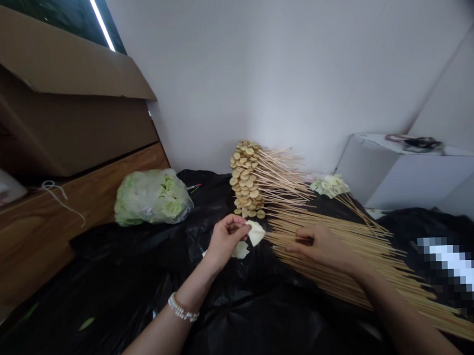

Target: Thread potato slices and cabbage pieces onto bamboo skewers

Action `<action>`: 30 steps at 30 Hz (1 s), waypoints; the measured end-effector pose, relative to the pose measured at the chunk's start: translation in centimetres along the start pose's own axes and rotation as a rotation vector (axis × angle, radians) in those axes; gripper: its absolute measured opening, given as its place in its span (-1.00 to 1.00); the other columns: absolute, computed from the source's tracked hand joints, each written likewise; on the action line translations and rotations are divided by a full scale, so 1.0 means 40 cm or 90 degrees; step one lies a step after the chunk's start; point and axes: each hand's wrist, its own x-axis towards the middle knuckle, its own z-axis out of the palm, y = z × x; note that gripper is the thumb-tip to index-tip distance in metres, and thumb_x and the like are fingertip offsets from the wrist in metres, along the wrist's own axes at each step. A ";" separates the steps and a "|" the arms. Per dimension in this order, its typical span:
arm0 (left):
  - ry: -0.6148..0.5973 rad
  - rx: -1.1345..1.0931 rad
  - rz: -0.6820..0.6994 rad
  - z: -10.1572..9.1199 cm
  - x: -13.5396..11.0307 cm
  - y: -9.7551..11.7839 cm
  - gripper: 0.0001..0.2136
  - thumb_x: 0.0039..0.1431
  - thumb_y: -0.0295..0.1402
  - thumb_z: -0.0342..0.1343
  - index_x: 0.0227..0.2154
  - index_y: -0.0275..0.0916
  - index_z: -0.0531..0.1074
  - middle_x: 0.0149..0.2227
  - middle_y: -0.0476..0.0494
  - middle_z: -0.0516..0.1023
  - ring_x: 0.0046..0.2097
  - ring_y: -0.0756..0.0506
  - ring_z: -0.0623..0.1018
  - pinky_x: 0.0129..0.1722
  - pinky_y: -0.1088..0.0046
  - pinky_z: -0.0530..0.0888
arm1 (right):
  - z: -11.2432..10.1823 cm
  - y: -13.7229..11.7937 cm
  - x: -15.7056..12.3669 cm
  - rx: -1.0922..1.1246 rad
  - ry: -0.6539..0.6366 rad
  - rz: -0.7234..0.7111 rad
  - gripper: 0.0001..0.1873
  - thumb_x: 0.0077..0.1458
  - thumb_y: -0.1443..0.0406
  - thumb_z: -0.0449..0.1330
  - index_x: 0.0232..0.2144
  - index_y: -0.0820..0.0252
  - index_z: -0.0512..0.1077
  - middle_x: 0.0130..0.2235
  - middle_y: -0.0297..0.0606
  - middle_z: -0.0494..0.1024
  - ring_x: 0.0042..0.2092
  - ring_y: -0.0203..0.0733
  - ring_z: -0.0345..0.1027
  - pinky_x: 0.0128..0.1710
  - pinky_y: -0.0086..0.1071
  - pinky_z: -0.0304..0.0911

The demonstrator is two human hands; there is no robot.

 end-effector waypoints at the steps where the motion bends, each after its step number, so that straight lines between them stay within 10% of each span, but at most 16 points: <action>1: 0.002 0.000 0.008 0.002 -0.001 -0.002 -0.67 -0.16 -0.21 0.35 -0.42 -0.30 0.39 -0.50 0.02 0.47 -0.48 0.07 0.44 -0.43 0.54 0.40 | -0.002 -0.001 0.001 0.006 0.024 0.006 -0.46 0.08 -0.07 0.14 -0.71 0.17 0.26 -0.66 -0.44 0.28 -0.57 -0.36 0.11 -0.55 -0.44 -0.06; 6: -0.046 -0.039 0.011 0.025 -0.013 -0.018 -0.70 -0.14 -0.25 0.35 -0.41 -0.28 0.39 -0.42 -0.01 0.50 -0.41 0.03 0.50 -0.33 0.48 0.46 | 0.018 -0.031 0.001 0.052 0.133 -0.046 -0.63 0.22 0.05 0.04 -0.41 0.15 0.49 -0.45 -0.29 0.52 -0.43 -0.26 0.32 -0.41 -0.41 0.15; 15: -0.085 -0.086 -0.004 0.058 -0.038 -0.031 -0.75 -0.08 -0.30 0.33 -0.39 -0.28 0.42 -0.26 -0.14 0.59 -0.24 -0.06 0.55 -0.21 0.42 0.46 | 0.063 -0.081 -0.016 0.037 0.077 -0.090 -0.65 0.22 0.10 0.08 -0.07 0.16 0.42 -0.23 -0.20 0.58 -0.25 -0.17 0.43 -0.26 -0.35 0.24; 30: -0.143 -0.167 -0.094 0.068 -0.054 -0.024 -0.65 -0.03 -0.23 0.31 -0.17 -0.25 0.46 -0.24 -0.10 0.52 -0.22 -0.05 0.51 -0.22 0.42 0.47 | 0.089 -0.082 -0.017 0.082 0.106 -0.096 -0.69 0.14 0.15 0.14 -0.10 0.17 0.40 -0.33 -0.26 0.56 -0.37 -0.25 0.40 -0.37 -0.40 0.22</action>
